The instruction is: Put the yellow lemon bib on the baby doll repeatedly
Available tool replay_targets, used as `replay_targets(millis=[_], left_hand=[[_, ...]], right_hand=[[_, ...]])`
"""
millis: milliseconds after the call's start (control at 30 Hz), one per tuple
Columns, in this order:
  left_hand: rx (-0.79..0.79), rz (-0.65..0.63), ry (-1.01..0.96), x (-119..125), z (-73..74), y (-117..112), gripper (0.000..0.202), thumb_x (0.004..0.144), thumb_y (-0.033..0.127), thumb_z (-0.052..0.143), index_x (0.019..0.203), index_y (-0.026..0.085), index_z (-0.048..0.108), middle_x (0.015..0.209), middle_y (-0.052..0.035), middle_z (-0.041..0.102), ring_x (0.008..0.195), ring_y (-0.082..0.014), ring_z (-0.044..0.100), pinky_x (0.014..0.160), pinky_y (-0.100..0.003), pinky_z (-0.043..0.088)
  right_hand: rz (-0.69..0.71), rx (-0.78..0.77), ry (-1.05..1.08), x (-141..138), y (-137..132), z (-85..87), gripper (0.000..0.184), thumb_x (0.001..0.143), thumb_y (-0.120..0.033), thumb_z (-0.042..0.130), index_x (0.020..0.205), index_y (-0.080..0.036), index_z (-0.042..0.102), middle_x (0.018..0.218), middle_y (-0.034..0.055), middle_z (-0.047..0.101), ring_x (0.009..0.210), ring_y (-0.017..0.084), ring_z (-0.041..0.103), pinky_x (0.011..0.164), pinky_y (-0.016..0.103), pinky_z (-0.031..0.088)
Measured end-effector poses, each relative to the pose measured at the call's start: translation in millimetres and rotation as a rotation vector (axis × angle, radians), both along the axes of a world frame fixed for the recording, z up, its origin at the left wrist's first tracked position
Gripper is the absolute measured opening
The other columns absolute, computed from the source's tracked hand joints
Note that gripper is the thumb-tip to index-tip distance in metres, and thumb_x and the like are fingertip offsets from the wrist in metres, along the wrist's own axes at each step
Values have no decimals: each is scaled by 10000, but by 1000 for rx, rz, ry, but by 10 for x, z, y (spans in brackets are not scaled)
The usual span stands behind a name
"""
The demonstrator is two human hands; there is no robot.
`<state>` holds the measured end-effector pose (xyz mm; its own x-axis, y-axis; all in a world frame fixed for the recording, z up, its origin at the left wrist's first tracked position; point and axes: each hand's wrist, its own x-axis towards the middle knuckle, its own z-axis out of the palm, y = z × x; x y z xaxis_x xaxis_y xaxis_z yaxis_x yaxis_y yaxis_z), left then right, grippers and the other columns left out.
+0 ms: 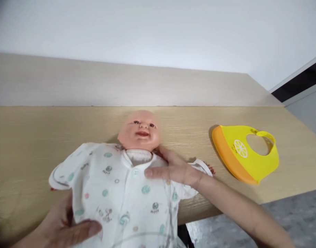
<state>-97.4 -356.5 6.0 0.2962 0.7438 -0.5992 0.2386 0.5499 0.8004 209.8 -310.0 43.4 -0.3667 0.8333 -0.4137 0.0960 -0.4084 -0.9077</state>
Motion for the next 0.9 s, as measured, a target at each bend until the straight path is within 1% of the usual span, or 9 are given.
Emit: replay_targets(millis=[100,200,267,333,400,533,633,733,900], left_hand=[[-23,102,-165,182,212,241,644,424,394,895,992,473,601,979,35,755,951,-411,703,695,-549,609],[154,89,-114,291,331,469,546,470,394,893,950,403,633,930,2,752,939,-417,699,705,-555,614],[267,75,-68,339,369,603,531,483,404,893,945,348,637,921,-29,746,921,-426,694,692,-555,614],[305,91,-86,393,401,729,561,498,403,896,977,299,624,938,-57,744,909,-423,694,672,-535,615],[310,133,-148,465,439,855,572,532,382,896,1011,259,609,983,-81,742,934,-414,693,682,-502,619],[312,212,-299,609,509,1148,625,571,296,896,1102,218,577,1080,-111,722,1019,-409,675,731,-483,629],[354,190,-367,661,497,1411,622,603,252,880,1147,186,585,1114,-134,709,1061,-412,660,814,-506,620],[409,144,-403,672,418,1684,601,615,247,877,1146,168,607,1122,-142,703,1091,-419,646,882,-527,600],[467,159,-389,695,260,2046,689,571,254,900,1171,183,569,1224,-155,662,1185,-421,592,944,-552,563]], right_hand=[[-81,17,-30,25,120,62,779,661,-504,817,1332,-219,542,1371,84,543,1210,250,573,1007,365,514],[-194,16,-64,48,294,126,791,674,-461,824,1372,-243,524,1430,83,493,1220,243,567,1002,371,521],[-249,-6,-57,47,443,172,797,650,-431,848,1355,-228,538,1409,94,515,1172,239,596,951,361,549],[-253,-25,-11,34,617,223,746,626,-423,865,1283,-204,587,1309,102,594,1054,226,644,850,337,579],[-229,-13,31,18,808,276,610,626,-429,864,1142,-180,654,1139,93,674,914,201,667,732,301,580],[-186,63,8,11,1204,345,381,682,-436,822,888,-141,696,903,78,697,779,167,645,635,259,538],[-161,74,-6,23,1486,336,377,709,-415,803,934,-128,706,952,98,703,849,194,656,697,279,553],[-127,71,-1,37,1734,296,404,734,-407,785,1024,-137,704,1044,109,699,931,225,662,761,310,566],[-112,121,-86,36,2050,280,379,751,-426,774,988,-137,713,1000,108,706,846,213,668,725,311,555]])
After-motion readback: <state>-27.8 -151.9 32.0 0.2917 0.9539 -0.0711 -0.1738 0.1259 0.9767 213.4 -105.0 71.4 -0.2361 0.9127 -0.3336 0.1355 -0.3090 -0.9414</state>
